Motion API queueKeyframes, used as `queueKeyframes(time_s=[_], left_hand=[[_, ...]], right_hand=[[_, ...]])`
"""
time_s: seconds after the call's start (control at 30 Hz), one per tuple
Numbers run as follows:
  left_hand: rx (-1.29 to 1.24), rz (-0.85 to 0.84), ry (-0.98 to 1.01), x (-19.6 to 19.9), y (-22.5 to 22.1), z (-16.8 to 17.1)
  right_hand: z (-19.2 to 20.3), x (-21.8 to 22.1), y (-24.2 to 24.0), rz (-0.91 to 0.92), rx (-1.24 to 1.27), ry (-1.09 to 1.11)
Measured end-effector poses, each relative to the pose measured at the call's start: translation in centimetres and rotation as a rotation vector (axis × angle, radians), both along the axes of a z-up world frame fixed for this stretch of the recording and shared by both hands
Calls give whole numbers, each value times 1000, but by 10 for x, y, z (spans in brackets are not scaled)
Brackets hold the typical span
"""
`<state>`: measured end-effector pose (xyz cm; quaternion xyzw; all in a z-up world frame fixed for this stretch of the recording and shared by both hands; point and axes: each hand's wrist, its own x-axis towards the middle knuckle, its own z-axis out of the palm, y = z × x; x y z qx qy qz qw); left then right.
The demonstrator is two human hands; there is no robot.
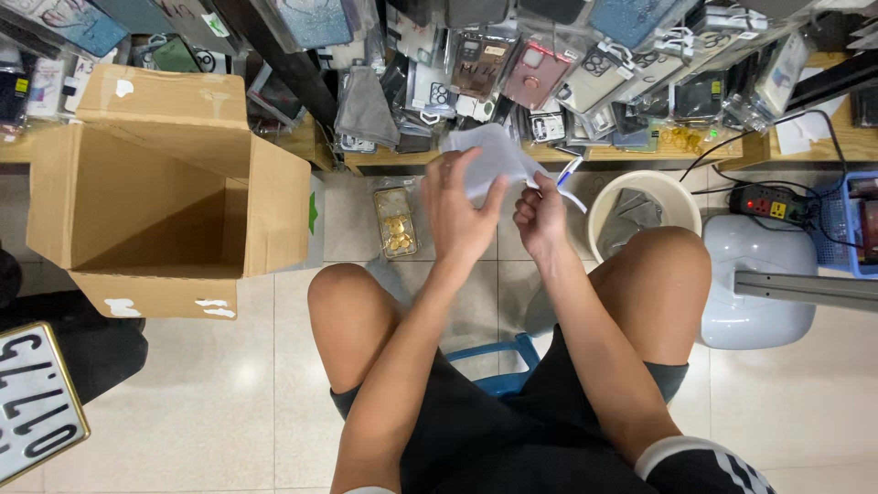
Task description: The person holds a stack of packaged phone cases, writes in a notebook with a pen, and places the items into a cardboard box.
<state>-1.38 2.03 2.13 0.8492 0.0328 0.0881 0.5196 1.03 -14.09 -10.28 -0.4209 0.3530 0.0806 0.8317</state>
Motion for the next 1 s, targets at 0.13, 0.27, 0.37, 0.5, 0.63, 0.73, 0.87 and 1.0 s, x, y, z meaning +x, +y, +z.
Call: queueKeyframes(time_s=[0.13,0.27,0.37,0.5,0.63,0.73,0.87,1.0], left_hand=[[-249,122,216,-5,4,-7],[-846,-53,703,-15,-13,33],[-1165,-155,775,-37,-38,-37],[-1150,-213,625,-56,-50,-18],[-889,-290,609,-85,-55,9],[-749,-339,666,-106,-67,5],[-797,-424,451,-125,-82,-26],[-786,-403,520,-128,-83,-8]], right_hand=[[87,-45,4,32,-94,-62],[135,-101,-11,-69,-224,-208],[145,-146,-31,-138,-332,-200],[164,-202,-72,-65,-584,-127],[181,-259,-117,488,-568,73],[186,-290,-139,694,-407,52],[124,-310,-174,315,-572,-275],[120,-251,-151,51,-666,-526]])
